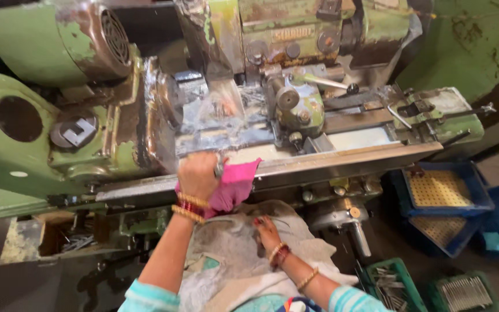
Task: The person operates a metal grinding machine, inserting small metal rods into the grinding head and using a lever to activate the grinding process. After each rod is processed, it is placed into a green crate. The person repeats this process multiple times.
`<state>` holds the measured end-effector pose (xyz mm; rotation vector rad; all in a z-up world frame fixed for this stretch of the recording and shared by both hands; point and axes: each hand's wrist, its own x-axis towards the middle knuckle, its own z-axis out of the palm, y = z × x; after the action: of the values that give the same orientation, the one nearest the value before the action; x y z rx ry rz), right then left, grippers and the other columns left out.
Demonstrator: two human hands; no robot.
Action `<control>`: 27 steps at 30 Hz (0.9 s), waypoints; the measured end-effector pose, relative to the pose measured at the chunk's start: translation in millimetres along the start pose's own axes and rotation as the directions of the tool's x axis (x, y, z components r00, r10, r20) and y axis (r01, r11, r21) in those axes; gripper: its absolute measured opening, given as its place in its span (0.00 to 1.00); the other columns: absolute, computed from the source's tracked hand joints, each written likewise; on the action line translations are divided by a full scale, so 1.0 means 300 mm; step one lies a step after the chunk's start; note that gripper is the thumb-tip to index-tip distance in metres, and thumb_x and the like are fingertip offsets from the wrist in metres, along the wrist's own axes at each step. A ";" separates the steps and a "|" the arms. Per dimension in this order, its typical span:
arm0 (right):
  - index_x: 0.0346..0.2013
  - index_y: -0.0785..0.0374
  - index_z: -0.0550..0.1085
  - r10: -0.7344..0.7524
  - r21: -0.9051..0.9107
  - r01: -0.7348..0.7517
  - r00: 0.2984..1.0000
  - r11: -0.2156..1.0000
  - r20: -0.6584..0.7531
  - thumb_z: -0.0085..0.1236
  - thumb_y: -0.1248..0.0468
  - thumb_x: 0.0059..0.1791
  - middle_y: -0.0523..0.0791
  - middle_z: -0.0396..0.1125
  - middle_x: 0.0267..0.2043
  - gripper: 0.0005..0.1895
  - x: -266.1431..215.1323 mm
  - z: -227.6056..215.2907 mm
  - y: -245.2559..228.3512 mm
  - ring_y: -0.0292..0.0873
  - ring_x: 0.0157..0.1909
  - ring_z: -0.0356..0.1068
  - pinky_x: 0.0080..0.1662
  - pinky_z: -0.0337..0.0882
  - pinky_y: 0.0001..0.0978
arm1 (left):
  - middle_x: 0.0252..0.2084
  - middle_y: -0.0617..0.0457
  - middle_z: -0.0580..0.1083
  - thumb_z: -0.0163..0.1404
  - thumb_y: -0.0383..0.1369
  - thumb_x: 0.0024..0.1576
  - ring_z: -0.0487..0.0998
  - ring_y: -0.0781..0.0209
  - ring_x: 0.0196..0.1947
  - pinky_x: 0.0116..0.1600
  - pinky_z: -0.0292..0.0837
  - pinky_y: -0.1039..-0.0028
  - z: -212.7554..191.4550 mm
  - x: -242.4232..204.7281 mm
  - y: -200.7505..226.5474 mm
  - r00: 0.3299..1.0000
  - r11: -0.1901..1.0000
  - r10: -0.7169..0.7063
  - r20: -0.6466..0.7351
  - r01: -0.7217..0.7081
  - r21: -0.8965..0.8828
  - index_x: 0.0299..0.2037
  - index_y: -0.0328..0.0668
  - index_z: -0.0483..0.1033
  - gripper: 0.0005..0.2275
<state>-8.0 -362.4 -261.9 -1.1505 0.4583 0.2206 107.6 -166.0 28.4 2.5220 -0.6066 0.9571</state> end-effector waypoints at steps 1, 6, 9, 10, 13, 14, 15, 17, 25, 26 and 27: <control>0.45 0.55 0.72 -0.276 -0.138 0.282 0.959 0.949 0.058 0.56 0.58 0.54 0.37 0.64 0.30 0.07 0.011 -0.008 0.030 0.32 0.27 0.59 0.29 0.59 0.27 | 0.26 0.47 0.75 0.57 0.40 0.56 0.76 0.45 0.29 0.34 0.68 0.56 0.024 0.016 -0.014 0.999 0.999 -0.028 0.021 0.029 -0.017 0.25 0.44 0.75 0.12; 0.43 0.57 0.76 -0.360 -0.408 0.372 0.927 0.834 0.110 0.59 0.58 0.55 0.37 0.69 0.33 0.07 0.136 -0.064 0.063 0.27 0.32 0.63 0.32 0.66 0.24 | 0.27 0.43 0.77 0.58 0.43 0.58 0.78 0.39 0.30 0.35 0.72 0.53 0.084 0.026 -0.058 0.976 0.985 -0.150 0.159 0.161 -0.061 0.26 0.43 0.77 0.14; 0.40 0.58 0.76 0.062 -0.263 -0.079 0.995 0.962 -0.075 0.59 0.58 0.51 0.38 0.64 0.23 0.08 0.200 -0.089 0.051 0.32 0.21 0.59 0.24 0.57 0.29 | 0.27 0.40 0.77 0.58 0.46 0.57 0.78 0.36 0.28 0.33 0.72 0.51 0.080 0.042 -0.067 0.879 0.928 -0.329 0.345 0.369 -0.056 0.29 0.45 0.81 0.14; 0.39 0.59 0.76 0.040 -0.308 -0.057 0.997 0.950 -0.063 0.59 0.57 0.51 0.38 0.63 0.22 0.08 0.193 -0.098 0.064 0.32 0.20 0.58 0.23 0.57 0.29 | 0.27 0.40 0.77 0.58 0.46 0.56 0.78 0.36 0.29 0.34 0.72 0.51 0.076 0.039 -0.069 0.884 0.930 -0.316 0.345 0.361 -0.073 0.29 0.44 0.81 0.14; 0.37 0.59 0.74 -0.021 -0.382 0.025 1.000 0.924 0.014 0.60 0.56 0.53 0.36 0.60 0.19 0.10 0.158 -0.119 0.087 0.32 0.18 0.56 0.22 0.56 0.29 | 0.29 0.40 0.77 0.59 0.45 0.56 0.78 0.36 0.30 0.35 0.73 0.51 0.067 0.033 -0.067 0.901 0.931 -0.293 0.320 0.344 -0.119 0.29 0.42 0.81 0.14; 0.35 0.59 0.73 -0.038 -0.366 0.057 0.998 0.929 0.059 0.60 0.56 0.54 0.35 0.59 0.19 0.10 0.159 -0.117 0.079 0.32 0.18 0.56 0.22 0.56 0.29 | 0.28 0.40 0.77 0.59 0.44 0.56 0.78 0.36 0.30 0.35 0.72 0.50 0.066 0.041 -0.066 0.908 0.931 -0.293 0.298 0.343 -0.128 0.29 0.43 0.82 0.13; 0.34 0.59 0.73 -0.056 -0.348 0.089 0.993 0.933 0.103 0.60 0.56 0.54 0.35 0.59 0.19 0.11 0.156 -0.117 0.071 0.31 0.19 0.56 0.22 0.55 0.29 | 0.28 0.39 0.77 0.59 0.44 0.56 0.78 0.35 0.31 0.35 0.72 0.50 0.064 0.046 -0.062 0.915 0.930 -0.294 0.276 0.341 -0.137 0.29 0.43 0.82 0.13; 0.34 0.55 0.73 0.053 -0.306 -0.035 0.997 0.951 0.051 0.58 0.56 0.53 0.35 0.56 0.18 0.09 0.178 -0.097 0.051 0.31 0.17 0.53 0.21 0.53 0.28 | 0.28 0.39 0.77 0.59 0.45 0.55 0.78 0.35 0.30 0.36 0.72 0.50 0.064 0.065 -0.071 0.907 0.929 -0.301 0.295 0.349 -0.125 0.28 0.42 0.81 0.14; 0.34 0.56 0.73 0.067 -0.298 -0.046 0.996 0.954 0.061 0.57 0.59 0.53 0.34 0.56 0.19 0.07 0.154 -0.112 0.056 0.30 0.18 0.53 0.22 0.53 0.27 | 0.29 0.38 0.77 0.59 0.43 0.54 0.79 0.36 0.31 0.37 0.73 0.50 0.089 0.037 -0.077 0.906 0.919 -0.300 0.300 0.358 -0.162 0.31 0.43 0.83 0.11; 0.34 0.56 0.73 0.082 -0.283 -0.059 0.994 0.957 0.070 0.57 0.58 0.54 0.34 0.55 0.18 0.07 0.167 -0.102 0.052 0.30 0.17 0.52 0.21 0.52 0.27 | 0.29 0.38 0.78 0.59 0.43 0.54 0.79 0.36 0.32 0.38 0.73 0.50 0.089 0.043 -0.081 0.916 0.927 -0.286 0.281 0.339 -0.159 0.31 0.42 0.83 0.12; 0.34 0.56 0.73 0.096 -0.268 -0.072 0.992 0.961 0.079 0.56 0.58 0.54 0.34 0.54 0.18 0.07 0.176 -0.095 0.045 0.30 0.17 0.51 0.21 0.51 0.27 | 0.30 0.38 0.78 0.60 0.43 0.54 0.79 0.36 0.32 0.38 0.73 0.50 0.088 0.048 -0.083 0.926 0.935 -0.272 0.262 0.318 -0.156 0.30 0.41 0.83 0.12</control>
<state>26.6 -386.5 -306.5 -1.3771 0.4051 0.4165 144.0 -161.6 15.4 2.4716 -0.3474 0.4683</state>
